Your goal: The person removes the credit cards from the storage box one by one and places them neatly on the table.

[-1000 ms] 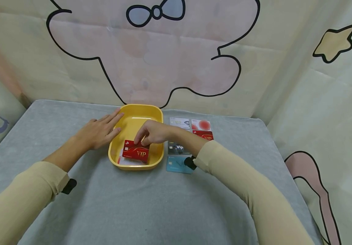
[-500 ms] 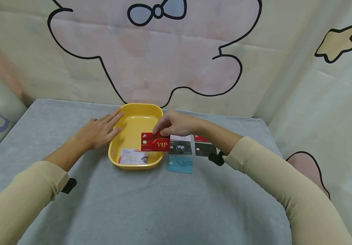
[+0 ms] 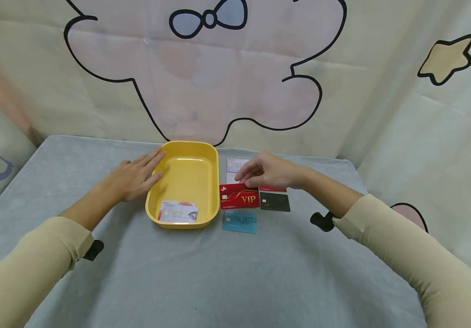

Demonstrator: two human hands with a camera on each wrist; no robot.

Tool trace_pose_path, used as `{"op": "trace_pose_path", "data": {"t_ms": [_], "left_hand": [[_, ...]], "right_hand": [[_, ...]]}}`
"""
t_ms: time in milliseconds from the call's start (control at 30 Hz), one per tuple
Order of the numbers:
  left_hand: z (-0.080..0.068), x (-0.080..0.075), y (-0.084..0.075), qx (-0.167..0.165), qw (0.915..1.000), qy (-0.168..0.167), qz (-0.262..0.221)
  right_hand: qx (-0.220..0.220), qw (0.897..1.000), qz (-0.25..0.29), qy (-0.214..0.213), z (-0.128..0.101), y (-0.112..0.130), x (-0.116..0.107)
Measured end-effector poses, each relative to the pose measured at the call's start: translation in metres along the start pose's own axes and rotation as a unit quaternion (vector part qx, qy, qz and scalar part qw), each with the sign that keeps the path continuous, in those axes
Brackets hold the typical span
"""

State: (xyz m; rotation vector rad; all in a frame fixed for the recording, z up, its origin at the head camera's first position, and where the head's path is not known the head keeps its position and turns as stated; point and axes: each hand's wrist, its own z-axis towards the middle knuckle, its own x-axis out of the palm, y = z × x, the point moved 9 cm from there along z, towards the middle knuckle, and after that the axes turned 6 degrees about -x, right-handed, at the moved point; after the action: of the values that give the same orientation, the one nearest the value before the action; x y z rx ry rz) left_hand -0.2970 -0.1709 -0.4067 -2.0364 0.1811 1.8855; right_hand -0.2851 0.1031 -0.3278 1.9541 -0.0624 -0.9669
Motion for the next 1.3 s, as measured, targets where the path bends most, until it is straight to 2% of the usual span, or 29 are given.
{"op": "trace_pose_path", "data": {"t_ms": [300,533,967,1100,1300], "left_hand": [[0.0,0.0,0.001,-0.002,1.0,0.005,0.004],[0.0,0.0,0.003,-0.014,0.9999,0.01,0.002],[0.003,0.001,0.0,-0.009,0.9998,0.013,0.009],[0.003,0.002,0.001,-0.014,0.9997,0.019,0.008],[0.003,0.003,0.003,-0.02,0.9996,0.016,0.007]], "right_hand": [[0.035,0.999,0.009,0.001,-0.023,-0.051,0.007],[0.043,0.999,0.026,0.003,-0.035,-0.073,0.01],[0.102,0.994,0.044,-0.022,-0.066,-0.128,0.012],[0.104,0.993,0.05,-0.021,-0.07,-0.138,0.014],[0.07,0.997,0.036,-0.006,-0.068,-0.139,0.017]]}}
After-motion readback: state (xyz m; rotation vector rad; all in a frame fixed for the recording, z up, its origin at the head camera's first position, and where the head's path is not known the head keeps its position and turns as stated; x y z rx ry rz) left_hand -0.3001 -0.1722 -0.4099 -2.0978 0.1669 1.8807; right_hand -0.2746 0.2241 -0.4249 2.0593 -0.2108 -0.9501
